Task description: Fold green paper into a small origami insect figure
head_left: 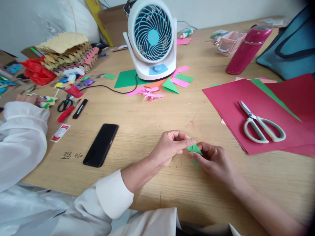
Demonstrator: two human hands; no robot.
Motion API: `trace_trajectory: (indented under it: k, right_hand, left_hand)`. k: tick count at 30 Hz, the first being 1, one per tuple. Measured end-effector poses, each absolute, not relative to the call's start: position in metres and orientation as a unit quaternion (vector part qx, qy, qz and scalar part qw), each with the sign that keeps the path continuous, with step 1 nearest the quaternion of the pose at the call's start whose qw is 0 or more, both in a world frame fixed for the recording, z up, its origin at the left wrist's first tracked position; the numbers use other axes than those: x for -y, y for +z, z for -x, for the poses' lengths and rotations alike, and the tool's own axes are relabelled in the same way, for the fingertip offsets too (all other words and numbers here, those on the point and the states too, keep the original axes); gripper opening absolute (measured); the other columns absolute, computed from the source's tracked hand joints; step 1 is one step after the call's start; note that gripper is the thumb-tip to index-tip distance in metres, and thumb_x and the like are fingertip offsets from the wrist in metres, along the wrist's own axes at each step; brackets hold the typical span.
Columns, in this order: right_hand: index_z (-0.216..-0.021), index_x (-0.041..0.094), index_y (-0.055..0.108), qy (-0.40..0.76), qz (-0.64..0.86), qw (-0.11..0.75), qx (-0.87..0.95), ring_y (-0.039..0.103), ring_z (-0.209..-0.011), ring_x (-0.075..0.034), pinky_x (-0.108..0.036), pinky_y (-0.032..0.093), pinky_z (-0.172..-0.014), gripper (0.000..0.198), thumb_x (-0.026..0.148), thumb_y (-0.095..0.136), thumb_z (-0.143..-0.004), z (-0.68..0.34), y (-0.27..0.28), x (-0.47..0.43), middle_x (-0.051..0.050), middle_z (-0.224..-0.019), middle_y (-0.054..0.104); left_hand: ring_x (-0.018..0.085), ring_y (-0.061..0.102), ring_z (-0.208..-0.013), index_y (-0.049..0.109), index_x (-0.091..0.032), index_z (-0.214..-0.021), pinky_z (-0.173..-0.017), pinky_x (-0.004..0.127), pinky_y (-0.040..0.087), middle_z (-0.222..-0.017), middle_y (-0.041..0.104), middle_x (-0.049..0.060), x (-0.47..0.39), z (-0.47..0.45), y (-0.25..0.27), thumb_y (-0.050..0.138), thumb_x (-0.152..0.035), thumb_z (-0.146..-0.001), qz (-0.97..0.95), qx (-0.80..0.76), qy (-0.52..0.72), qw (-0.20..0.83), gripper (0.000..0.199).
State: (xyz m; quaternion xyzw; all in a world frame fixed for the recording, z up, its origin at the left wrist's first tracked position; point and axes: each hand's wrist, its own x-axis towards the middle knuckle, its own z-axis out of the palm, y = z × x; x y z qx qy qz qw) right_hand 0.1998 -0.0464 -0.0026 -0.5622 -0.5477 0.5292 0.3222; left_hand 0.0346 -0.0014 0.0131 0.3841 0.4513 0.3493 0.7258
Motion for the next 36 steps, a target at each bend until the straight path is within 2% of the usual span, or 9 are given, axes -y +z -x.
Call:
trace_trajectory:
  k: [7,10,13,15,18,24,28,31,36]
  right_hand:
    - [-0.067,0.018,0.057,0.504,0.550,0.317,0.586,0.032,-0.053,-0.009,-0.025,0.024,-0.048,0.026,0.038,0.064,-0.082,-0.198,-0.001,0.049,0.004,-0.058,0.043]
    - [-0.067,0.018,0.055,0.519,0.553,0.324,0.565,0.031,-0.052,-0.008,-0.025,0.023,-0.047,0.028,0.039,0.065,-0.082,-0.198,-0.003,0.048,0.005,-0.057,0.040]
    - [-0.072,0.018,0.058,0.541,0.554,0.334,0.537,0.033,-0.053,-0.009,-0.024,0.026,-0.048,0.028,0.042,0.067,-0.081,-0.199,-0.006,0.048,0.005,-0.059,0.043]
    - [-0.073,0.017,0.059,0.544,0.555,0.341,0.529,0.035,-0.054,-0.009,-0.024,0.027,-0.049,0.028,0.043,0.068,-0.080,-0.200,-0.008,0.048,0.004,-0.060,0.044]
    - [-0.072,0.018,0.058,0.547,0.554,0.344,0.525,0.034,-0.054,-0.009,-0.025,0.026,-0.049,0.029,0.043,0.069,-0.080,-0.200,-0.008,0.048,0.004,-0.059,0.044]
    - [-0.073,0.018,0.059,0.551,0.542,0.333,0.540,0.034,-0.054,-0.009,-0.025,0.025,-0.049,0.028,0.043,0.070,-0.081,-0.201,-0.005,0.048,0.004,-0.059,0.045]
    - [-0.070,0.019,0.059,0.542,0.513,0.367,0.555,0.040,-0.059,-0.011,-0.026,0.032,-0.053,0.030,0.044,0.069,-0.083,-0.202,-0.004,0.046,0.002,-0.063,0.048]
    - [-0.067,0.020,0.057,0.540,0.486,0.428,0.538,0.043,-0.064,-0.013,-0.026,0.037,-0.057,0.031,0.043,0.073,-0.080,-0.203,-0.002,0.043,0.001,-0.068,0.049]
    - [-0.070,0.021,0.060,0.581,0.496,0.446,0.466,0.047,-0.064,-0.012,-0.025,0.041,-0.059,0.029,0.044,0.078,-0.075,-0.206,0.002,0.041,0.002,-0.068,0.051]
  left_hand:
    - [0.001,0.031,-0.047,0.055,-0.014,-0.062,-0.043,0.018,0.019,-0.058,0.048,-0.007,-0.010,-0.031,0.021,0.090,-0.036,-0.056,-0.363,-0.422,0.411,0.722,0.042]
    - [0.002,0.032,-0.048,0.059,-0.014,-0.068,-0.043,0.019,0.019,-0.063,0.050,-0.005,-0.014,-0.029,0.020,0.084,-0.044,-0.065,-0.407,-0.431,0.417,0.689,0.040]
    - [0.004,0.039,-0.052,0.065,-0.014,-0.077,-0.046,0.020,0.027,-0.070,0.056,-0.001,-0.013,-0.027,0.016,0.076,-0.048,-0.075,-0.507,-0.429,0.362,0.654,0.036]
    - [0.006,0.044,-0.058,0.066,-0.014,-0.074,-0.052,0.021,0.032,-0.072,0.056,-0.001,-0.012,-0.027,0.014,0.080,-0.044,-0.073,-0.578,-0.419,0.345,0.610,0.033]
    - [0.006,0.043,-0.061,0.065,-0.013,-0.066,-0.055,0.022,0.032,-0.069,0.052,-0.002,-0.011,-0.027,0.013,0.082,-0.040,-0.071,-0.624,-0.409,0.359,0.561,0.032]
    - [0.004,0.033,-0.053,0.064,-0.015,-0.068,-0.049,0.021,0.023,-0.061,0.047,-0.005,-0.011,-0.031,0.012,0.081,-0.044,-0.070,-0.494,-0.413,0.378,0.665,0.034]
    - [0.002,0.029,-0.051,0.061,-0.014,-0.069,-0.046,0.019,0.019,-0.067,0.053,-0.003,-0.014,-0.030,0.009,0.084,-0.043,-0.066,-0.407,-0.414,0.421,0.697,0.036]
    - [0.003,0.033,-0.051,0.064,-0.013,-0.074,-0.046,0.019,0.022,-0.068,0.055,-0.002,-0.014,-0.027,0.008,0.077,-0.043,-0.076,-0.460,-0.406,0.389,0.687,0.032]
    - [0.006,0.042,-0.056,0.064,-0.014,-0.081,-0.052,0.019,0.031,-0.064,0.050,-0.003,-0.006,-0.027,0.008,0.064,-0.044,-0.088,-0.581,-0.376,0.323,0.646,0.031]
